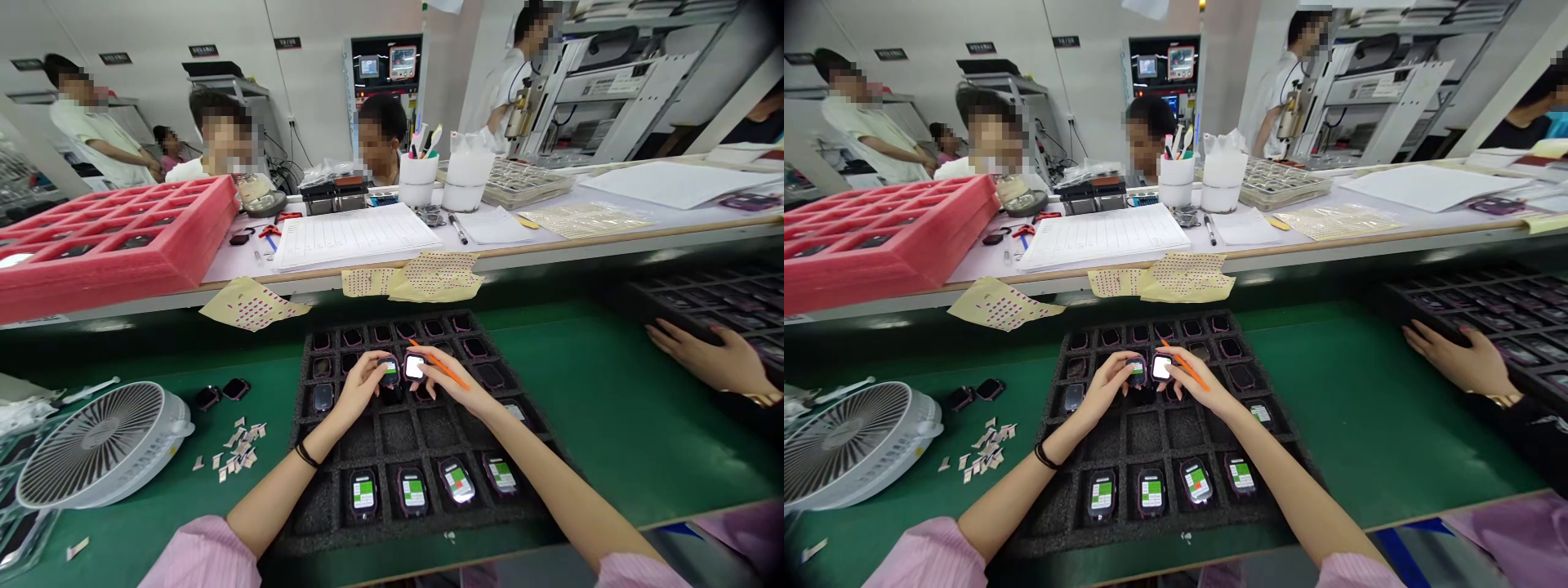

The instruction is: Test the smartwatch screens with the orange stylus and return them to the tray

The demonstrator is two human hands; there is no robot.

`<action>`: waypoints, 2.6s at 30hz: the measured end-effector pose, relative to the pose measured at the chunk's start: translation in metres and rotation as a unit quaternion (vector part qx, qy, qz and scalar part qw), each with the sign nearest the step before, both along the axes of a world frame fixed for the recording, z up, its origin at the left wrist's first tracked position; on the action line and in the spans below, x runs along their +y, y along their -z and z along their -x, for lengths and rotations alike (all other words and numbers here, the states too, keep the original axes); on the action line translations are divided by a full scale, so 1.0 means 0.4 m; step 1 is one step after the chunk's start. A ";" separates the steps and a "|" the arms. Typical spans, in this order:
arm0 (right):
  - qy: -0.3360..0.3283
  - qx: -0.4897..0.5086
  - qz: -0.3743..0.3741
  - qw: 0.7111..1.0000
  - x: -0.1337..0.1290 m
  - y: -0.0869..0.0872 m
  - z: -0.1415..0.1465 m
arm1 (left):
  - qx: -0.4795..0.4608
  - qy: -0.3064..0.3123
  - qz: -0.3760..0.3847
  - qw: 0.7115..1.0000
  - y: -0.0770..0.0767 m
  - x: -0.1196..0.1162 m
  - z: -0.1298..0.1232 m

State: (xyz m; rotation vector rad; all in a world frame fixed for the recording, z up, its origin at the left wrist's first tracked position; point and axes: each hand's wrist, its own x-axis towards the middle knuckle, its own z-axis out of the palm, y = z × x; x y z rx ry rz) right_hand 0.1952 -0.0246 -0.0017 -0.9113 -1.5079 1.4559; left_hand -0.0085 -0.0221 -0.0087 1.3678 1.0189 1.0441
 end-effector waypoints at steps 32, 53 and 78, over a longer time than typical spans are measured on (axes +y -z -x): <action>0.101 -0.004 0.042 0.994 -0.004 -0.018 0.002 | 0.010 0.052 -0.013 0.999 0.019 0.000 -0.005; 0.017 -0.007 0.014 1.000 0.000 -0.009 0.002 | 0.025 0.016 -0.026 0.999 0.005 -0.004 -0.003; 0.047 -0.025 0.008 0.999 0.004 -0.002 0.001 | 0.013 -0.010 0.040 0.999 -0.020 -0.013 -0.007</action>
